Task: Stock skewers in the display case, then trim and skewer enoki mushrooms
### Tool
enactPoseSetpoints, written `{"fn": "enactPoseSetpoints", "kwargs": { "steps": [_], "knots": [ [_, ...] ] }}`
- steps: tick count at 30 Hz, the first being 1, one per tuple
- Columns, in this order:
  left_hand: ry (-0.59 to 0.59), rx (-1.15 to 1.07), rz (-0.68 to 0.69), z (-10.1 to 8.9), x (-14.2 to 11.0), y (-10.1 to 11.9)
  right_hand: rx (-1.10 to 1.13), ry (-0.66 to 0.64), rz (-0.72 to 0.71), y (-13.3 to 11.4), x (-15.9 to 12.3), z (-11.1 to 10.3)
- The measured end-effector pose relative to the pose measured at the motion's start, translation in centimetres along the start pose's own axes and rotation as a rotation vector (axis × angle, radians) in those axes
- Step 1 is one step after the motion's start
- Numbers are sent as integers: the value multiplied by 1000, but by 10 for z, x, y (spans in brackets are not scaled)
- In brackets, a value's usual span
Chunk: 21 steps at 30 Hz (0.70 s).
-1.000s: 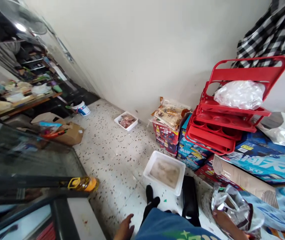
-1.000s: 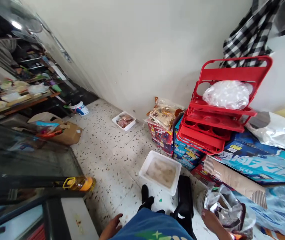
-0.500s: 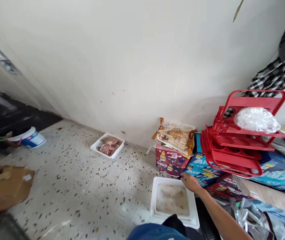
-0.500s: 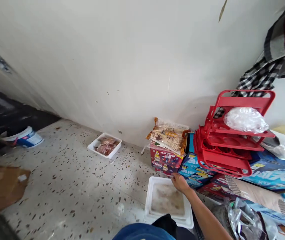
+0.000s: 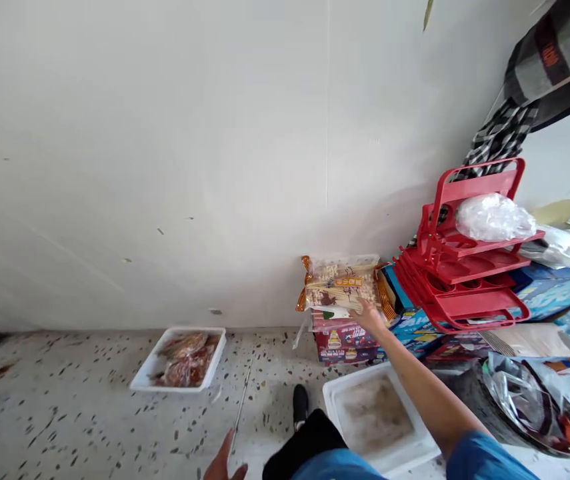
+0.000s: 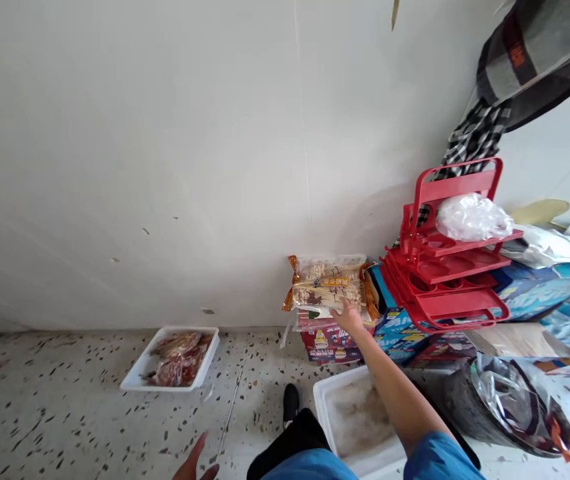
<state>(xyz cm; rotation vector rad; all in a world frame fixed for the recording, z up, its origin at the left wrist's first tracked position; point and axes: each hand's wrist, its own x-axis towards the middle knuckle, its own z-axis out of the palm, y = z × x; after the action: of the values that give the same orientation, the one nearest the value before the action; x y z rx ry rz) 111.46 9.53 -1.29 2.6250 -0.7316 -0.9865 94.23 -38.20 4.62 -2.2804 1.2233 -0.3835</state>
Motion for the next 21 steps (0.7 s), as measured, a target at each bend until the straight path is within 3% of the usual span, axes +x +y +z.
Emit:
{"fn": "enactPoseSetpoints", "kwargs": {
  "steps": [3, 6, 9, 14, 17, 21],
  "knots": [
    [-81, 44, 74, -51, 57, 36, -67, 66, -57, -39, 49, 32],
    [-216, -62, 202, -101, 117, 81, -201, 156, -95, -69, 96, 59],
    [-339, -221, 337, -133, 173, 135, -416, 236, -158, -82, 133, 71],
    [-345, -358, 607, -148, 256, 240, -524, 195, -207, -83, 158, 63],
    [-215, -374, 612, -145, 302, 299, -556, 214, -212, -85, 156, 51],
    [-249, -346, 607, -127, 348, 348, -572, 246, -162, -94, 153, 40]
  ]
}}
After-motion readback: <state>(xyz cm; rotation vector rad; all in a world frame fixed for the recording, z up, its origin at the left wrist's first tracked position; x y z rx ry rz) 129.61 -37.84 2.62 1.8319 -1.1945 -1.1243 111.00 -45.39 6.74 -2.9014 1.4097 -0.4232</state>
